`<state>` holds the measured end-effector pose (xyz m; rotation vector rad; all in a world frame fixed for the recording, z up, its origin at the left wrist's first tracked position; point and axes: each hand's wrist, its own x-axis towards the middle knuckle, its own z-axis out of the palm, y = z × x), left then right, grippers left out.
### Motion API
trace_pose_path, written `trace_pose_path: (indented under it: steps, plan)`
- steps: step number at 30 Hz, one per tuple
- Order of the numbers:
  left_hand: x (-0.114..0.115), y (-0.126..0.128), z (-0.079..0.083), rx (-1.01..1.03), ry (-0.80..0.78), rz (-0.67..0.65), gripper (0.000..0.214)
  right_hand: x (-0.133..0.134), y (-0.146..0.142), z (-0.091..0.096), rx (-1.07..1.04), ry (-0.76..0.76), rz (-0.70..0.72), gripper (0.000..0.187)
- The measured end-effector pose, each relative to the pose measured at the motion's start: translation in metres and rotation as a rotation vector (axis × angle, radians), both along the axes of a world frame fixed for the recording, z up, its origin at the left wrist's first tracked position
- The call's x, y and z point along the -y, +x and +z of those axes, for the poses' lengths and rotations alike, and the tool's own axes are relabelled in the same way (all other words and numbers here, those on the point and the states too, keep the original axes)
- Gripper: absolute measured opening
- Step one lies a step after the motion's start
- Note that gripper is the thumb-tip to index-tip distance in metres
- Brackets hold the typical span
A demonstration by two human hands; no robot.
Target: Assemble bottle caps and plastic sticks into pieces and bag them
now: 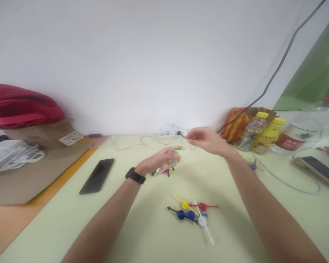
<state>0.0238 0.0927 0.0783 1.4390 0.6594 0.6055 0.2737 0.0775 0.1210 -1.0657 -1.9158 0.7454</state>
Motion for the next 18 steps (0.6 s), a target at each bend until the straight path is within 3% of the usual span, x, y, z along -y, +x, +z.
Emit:
trace_pose_path:
  steps: [5, 7, 10, 13, 18]
  plan:
    - [-0.001, 0.007, -0.001, 0.116, -0.096, -0.048, 0.05, 0.009, 0.015, 0.016, 0.041, 0.092, -0.242, 0.024]
    - [-0.005, 0.006, -0.003, 0.156, -0.138, 0.019, 0.046, 0.014, 0.017, 0.021, 0.124, 0.055, -0.218, 0.023]
    - [-0.012, 0.002, -0.006, 0.17, -0.198, 0.131, 0.046, 0.019, 0.006, 0.018, 0.378, -0.099, 0.056, 0.019]
    - [-0.017, -0.002, -0.009, 0.177, -0.234, 0.182, 0.051, 0.021, -0.024, 0.0, 0.63, -0.258, 0.397, 0.024]
    - [-0.018, -0.005, -0.008, 0.145, -0.262, 0.2, 0.058, 0.023, -0.079, -0.041, 0.826, -0.402, 0.548, 0.036]
